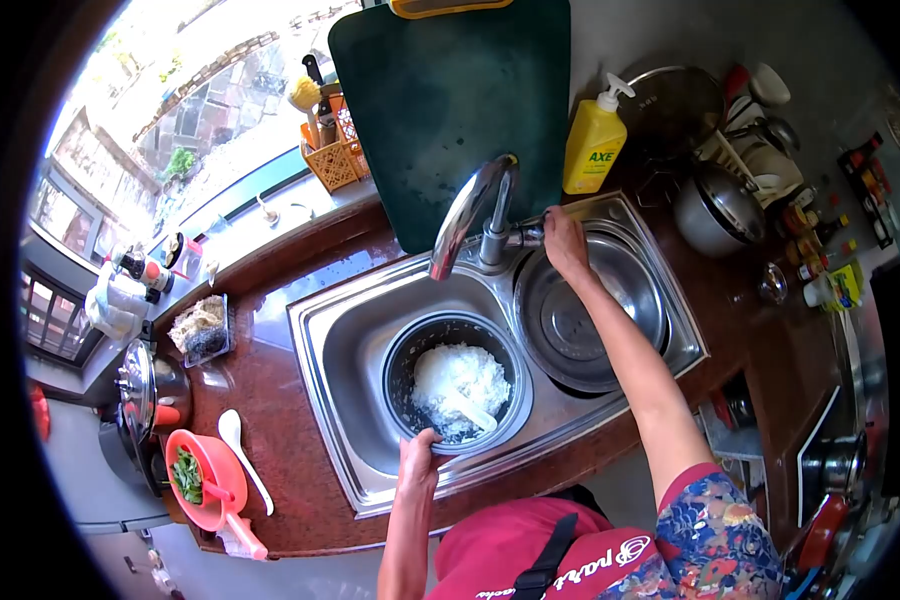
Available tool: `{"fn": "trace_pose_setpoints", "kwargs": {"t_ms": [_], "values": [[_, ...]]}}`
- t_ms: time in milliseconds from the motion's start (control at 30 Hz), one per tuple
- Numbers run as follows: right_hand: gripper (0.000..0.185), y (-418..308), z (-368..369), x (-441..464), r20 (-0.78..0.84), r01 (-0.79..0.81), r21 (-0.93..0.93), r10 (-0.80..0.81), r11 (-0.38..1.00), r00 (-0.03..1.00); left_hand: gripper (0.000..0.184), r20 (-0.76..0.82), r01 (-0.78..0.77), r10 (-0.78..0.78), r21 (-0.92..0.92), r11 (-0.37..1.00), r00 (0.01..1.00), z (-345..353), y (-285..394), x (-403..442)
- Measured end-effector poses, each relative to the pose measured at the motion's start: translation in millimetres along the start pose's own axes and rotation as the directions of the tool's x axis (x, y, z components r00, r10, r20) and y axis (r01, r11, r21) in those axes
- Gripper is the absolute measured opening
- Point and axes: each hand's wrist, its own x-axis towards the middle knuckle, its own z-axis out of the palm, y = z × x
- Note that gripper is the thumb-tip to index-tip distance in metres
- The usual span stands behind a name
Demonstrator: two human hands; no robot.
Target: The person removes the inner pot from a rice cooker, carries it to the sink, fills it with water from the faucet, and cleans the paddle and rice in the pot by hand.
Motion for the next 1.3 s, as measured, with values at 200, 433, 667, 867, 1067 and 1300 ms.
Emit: {"fn": "trace_pose_setpoints", "kwargs": {"t_ms": [200,433,667,867,1067,1300], "values": [[0.021,14.8,2.1,-2.2,-0.051,-0.014,0.091,0.019,0.996,0.999,0.042,-0.003,0.004,-0.004,0.035,0.999,1.0,12.4,8.5,15.6],[0.023,16.4,0.5,-3.1,-0.013,-0.048,0.103,0.049,0.994,0.999,0.036,0.054,-0.016,0.014,0.032,0.999,0.998,20.4,11.5,30.0],[0.026,35.1,16.3,-1.3,0.011,-0.052,0.05,0.052,0.997,0.999,0.033,0.003,-0.026,0.026,-0.011,1.0,1.0,19.6,8.9,32.3],[0.024,49.9,22.6,-0.2,-0.025,0.03,0.079,-0.028,0.996,0.999,0.05,0.035,0.031,-0.028,-0.068,0.997,0.999,16.1,4.7,30.7],[0.03,-18.8,-33.2,-17.7,-0.058,0.109,0.036,-0.107,0.993,0.993,0.06,0.016,-0.002,0.004,-0.125,0.992,1.0,12.2,-1.7,33.7],[0.028,-133.5,-51.0,-145.6,0.432,0.428,0.261,-0.501,0.865,0.749,0.07,-0.011,-0.1,0.099,-0.035,0.994,0.995,9.9,-6.3,43.2]]}}
